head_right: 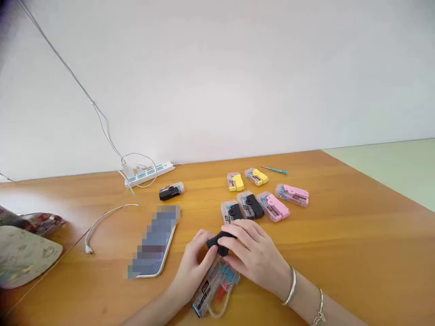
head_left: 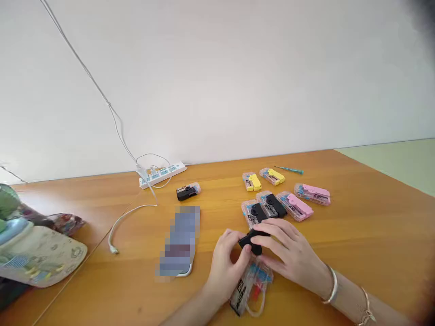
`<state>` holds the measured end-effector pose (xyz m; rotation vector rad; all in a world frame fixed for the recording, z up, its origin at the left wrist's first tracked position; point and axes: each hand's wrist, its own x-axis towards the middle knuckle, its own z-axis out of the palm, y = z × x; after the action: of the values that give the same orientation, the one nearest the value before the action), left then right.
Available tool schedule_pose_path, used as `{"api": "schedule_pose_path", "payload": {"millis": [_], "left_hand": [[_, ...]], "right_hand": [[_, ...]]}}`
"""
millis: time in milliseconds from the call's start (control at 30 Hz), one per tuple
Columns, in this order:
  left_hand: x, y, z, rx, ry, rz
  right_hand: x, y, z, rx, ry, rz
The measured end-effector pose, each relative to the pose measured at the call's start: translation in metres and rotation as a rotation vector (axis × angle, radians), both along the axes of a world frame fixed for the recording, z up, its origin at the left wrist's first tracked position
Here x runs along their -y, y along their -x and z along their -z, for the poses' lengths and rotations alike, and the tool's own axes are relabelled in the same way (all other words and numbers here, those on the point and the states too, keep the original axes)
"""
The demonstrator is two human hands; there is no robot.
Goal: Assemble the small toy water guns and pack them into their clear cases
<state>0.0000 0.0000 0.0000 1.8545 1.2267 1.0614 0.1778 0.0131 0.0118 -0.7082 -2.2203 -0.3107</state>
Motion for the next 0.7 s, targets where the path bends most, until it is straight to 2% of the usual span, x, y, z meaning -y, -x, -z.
{"api": "schedule_pose_path", "payload": {"millis": [100, 333, 700], "left_hand": [[-0.001, 0.000, 0.001, 0.014, 0.004, 0.009], [-0.001, -0.001, 0.000, 0.028, 0.025, 0.035], [0.004, -0.003, 0.001, -0.115, -0.073, -0.020]], "right_hand": [[-0.001, -0.003, 0.004, -0.045, 0.012, 0.062], [0.000, 0.001, 0.004, -0.058, 0.182, 0.091], [0.020, 0.021, -0.003, 0.125, 0.050, 0.296]]}}
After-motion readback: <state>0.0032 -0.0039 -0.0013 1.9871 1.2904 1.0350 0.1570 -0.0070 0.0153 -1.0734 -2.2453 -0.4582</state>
